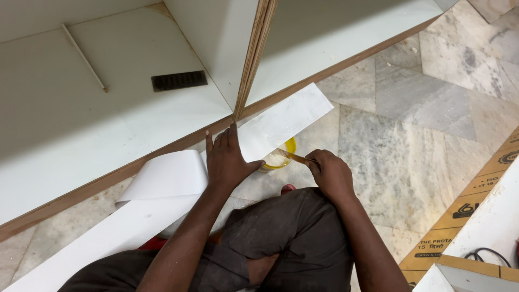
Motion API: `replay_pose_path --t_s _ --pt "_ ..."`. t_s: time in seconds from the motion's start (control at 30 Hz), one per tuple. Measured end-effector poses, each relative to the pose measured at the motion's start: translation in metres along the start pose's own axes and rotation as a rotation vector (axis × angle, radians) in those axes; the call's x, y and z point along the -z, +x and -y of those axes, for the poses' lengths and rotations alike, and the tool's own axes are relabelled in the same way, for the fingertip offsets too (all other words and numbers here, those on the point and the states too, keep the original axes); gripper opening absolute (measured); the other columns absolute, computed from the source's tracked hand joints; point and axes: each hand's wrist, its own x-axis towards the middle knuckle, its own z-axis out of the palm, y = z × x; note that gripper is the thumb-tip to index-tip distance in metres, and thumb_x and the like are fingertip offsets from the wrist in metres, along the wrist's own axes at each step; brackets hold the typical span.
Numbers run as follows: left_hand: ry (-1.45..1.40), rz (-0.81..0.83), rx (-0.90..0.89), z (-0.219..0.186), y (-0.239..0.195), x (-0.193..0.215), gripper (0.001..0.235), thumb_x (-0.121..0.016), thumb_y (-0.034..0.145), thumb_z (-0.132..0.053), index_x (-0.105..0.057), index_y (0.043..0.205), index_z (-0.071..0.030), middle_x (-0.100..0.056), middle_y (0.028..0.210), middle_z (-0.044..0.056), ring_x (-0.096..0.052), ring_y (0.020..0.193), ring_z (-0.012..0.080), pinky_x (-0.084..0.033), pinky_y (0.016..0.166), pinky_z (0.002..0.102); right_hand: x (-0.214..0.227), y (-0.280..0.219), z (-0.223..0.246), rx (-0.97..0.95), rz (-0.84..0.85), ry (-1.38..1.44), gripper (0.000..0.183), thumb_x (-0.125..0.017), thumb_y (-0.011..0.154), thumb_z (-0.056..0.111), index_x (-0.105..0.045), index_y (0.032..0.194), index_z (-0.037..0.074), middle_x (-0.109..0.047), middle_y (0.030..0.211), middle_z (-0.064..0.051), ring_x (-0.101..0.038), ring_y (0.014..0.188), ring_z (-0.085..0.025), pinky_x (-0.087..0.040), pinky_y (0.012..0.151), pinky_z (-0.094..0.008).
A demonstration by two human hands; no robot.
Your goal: The person applies a white adhesive from a yellow bucket onto a white sheet using a small wooden spatula. They spread the adhesive evenly across the surface of the sheet while sitting on the floor.
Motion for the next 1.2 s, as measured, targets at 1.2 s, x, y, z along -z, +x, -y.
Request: replay_pose_path --t_s 1.2 --pt "0.098 0.287 -0.076 0.01 -0.003 0.006 0.124 -0.094 0.065 -0.049 -0.02 0.157 -0.012 -0.03 0.158 0.027 -0.028 0.147 0.0412 -0.02 0.121 0.057 -0.044 0.038 0.002 0.445 0.059 -0.39 0.014 -0.066 0.088 0.01 -0.076 0.098 0.012 -0.071 0.099 -0.003 -0.069 0.092 -0.024 -0.057 0.071 -0.037"
